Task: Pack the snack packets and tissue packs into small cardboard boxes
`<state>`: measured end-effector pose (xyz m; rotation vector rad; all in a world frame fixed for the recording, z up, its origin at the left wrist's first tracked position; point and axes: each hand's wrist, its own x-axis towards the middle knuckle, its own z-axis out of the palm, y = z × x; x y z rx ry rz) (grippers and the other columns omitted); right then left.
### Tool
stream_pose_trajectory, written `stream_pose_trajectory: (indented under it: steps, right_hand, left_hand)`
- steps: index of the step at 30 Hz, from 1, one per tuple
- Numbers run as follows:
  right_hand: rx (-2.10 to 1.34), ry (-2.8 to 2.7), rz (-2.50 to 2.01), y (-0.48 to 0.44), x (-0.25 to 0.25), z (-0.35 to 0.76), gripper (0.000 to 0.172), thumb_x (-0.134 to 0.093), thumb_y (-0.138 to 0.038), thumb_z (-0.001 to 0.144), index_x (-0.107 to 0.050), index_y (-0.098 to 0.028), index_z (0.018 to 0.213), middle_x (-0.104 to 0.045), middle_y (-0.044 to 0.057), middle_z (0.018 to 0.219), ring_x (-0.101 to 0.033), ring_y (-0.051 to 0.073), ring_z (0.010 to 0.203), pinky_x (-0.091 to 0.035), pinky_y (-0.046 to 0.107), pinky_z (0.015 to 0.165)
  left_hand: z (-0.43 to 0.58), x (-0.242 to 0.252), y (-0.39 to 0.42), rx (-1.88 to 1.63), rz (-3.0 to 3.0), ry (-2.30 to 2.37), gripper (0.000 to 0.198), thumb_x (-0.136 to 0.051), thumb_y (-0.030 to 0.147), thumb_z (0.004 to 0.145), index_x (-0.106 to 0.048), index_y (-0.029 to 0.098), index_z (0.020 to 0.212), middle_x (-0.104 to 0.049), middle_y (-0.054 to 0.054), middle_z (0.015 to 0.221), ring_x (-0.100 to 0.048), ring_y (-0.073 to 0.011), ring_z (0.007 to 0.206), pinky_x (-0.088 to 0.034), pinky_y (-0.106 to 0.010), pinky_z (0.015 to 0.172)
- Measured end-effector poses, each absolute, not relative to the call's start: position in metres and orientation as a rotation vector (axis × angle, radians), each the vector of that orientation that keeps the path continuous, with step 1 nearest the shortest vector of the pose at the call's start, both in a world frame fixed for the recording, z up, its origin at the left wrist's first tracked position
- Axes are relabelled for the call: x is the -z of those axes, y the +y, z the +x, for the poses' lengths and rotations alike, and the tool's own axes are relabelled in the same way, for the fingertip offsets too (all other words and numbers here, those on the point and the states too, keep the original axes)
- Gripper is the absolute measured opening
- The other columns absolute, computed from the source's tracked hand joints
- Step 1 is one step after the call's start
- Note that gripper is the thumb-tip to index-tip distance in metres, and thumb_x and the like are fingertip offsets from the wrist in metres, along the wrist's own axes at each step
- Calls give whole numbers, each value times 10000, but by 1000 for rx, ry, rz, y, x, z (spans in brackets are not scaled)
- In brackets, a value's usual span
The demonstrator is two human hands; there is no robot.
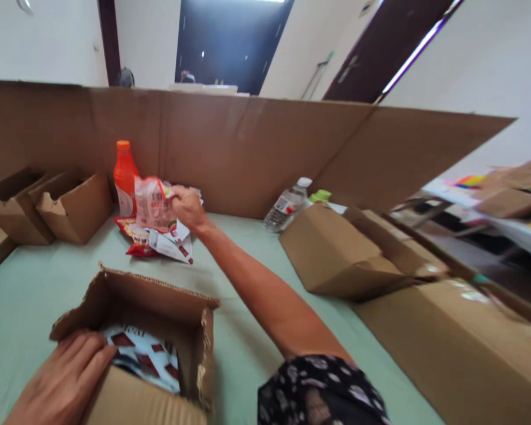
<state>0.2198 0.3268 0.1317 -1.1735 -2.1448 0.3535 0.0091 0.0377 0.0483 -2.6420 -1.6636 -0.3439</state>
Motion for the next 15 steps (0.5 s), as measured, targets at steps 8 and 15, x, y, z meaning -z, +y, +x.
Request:
stream_pose_trajectory:
  steps: [8, 15]
  right_hand:
    - [-490, -2166, -783, 141, -213, 284, 213, -514, -176, 926, -632, -258, 769, -596, -36, 662, -499, 121, 542, -373, 251, 518]
    - [11, -3072, -1301, 112, -182, 208, 134, -611, -157, 896, -707, -149, 989, -771, 146, 931, -743, 283, 828, -479, 316, 654]
  left_hand:
    - [36, -99, 45, -89, -2755, -1937, 422, -497, 26, 686, -658, 124, 1064, -643, -164, 1103, -586, -352, 1069, -467, -541, 1000]
    - [42, -96, 34, -43, -2661, -1940, 389, -528, 41, 703, -627, 136, 1068, -626, -149, 1114, -569, -345, 1091, -456, -521, 1018]
